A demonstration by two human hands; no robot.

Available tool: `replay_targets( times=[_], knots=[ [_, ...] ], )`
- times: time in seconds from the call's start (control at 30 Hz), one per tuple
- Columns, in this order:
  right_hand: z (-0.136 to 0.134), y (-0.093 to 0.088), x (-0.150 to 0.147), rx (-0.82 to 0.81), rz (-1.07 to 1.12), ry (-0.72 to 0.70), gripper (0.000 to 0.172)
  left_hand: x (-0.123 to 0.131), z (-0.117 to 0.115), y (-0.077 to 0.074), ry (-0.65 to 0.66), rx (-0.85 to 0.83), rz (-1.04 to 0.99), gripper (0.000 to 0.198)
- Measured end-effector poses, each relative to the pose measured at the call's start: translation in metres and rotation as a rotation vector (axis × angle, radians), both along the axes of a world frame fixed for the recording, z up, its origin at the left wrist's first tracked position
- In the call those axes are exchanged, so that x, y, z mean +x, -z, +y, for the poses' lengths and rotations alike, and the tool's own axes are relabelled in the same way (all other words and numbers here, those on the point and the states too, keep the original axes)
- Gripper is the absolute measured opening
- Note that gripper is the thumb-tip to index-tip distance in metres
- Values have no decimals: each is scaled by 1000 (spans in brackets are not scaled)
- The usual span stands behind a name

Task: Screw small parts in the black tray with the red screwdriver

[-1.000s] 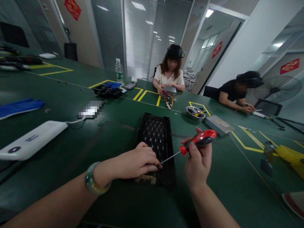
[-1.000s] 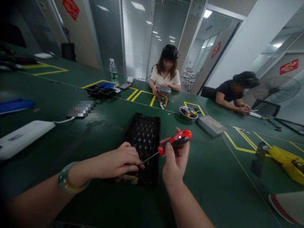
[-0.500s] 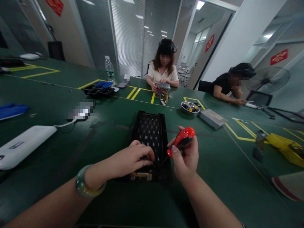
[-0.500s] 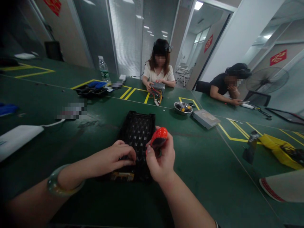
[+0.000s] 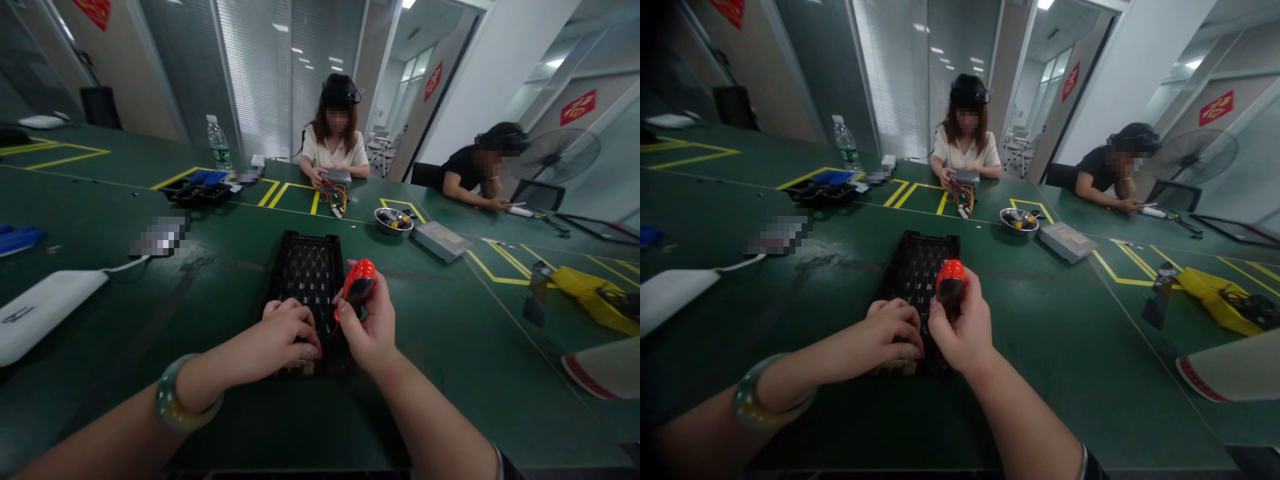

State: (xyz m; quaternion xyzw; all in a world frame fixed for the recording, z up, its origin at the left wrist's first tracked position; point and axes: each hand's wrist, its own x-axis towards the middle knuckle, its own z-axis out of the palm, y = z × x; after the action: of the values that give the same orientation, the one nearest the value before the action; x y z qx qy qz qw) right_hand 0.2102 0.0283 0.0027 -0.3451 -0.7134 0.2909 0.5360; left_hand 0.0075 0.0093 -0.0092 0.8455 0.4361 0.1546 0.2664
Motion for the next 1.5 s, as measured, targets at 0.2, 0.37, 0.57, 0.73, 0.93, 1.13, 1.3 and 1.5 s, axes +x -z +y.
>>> replay_targets(
  times=[0.2, 0.37, 0.57, 0.73, 0.93, 1.13, 1.3, 1.5],
  knots=[
    [-1, 0, -1, 2, 9, 0, 52, 1, 1, -5, 7, -32, 25, 12],
    [0, 2, 0, 8, 13, 10, 54, 6, 0, -10, -44, -93, 50, 12],
    [-2, -3, 1, 65, 197, 44, 49, 9, -1, -11, -119, -104, 31, 8],
    [-7, -9, -3, 139, 401, 37, 42, 6, -1, -6, -86, -58, 31, 5],
    [-11, -5, -5, 91, 323, -58, 44, 6, 0, -4, -89, -35, 34, 5],
    [-12, -5, -2, 99, 317, -95, 46, 5, -2, -12, -60, -41, 35, 8],
    [-11, -4, -2, 95, 319, -94, 47, -2, -4, -18, 12, -8, 27, 7],
    [-11, -3, -2, 108, 311, -93, 49, -1, -5, -16, 9, 8, 27, 9]
  ],
)
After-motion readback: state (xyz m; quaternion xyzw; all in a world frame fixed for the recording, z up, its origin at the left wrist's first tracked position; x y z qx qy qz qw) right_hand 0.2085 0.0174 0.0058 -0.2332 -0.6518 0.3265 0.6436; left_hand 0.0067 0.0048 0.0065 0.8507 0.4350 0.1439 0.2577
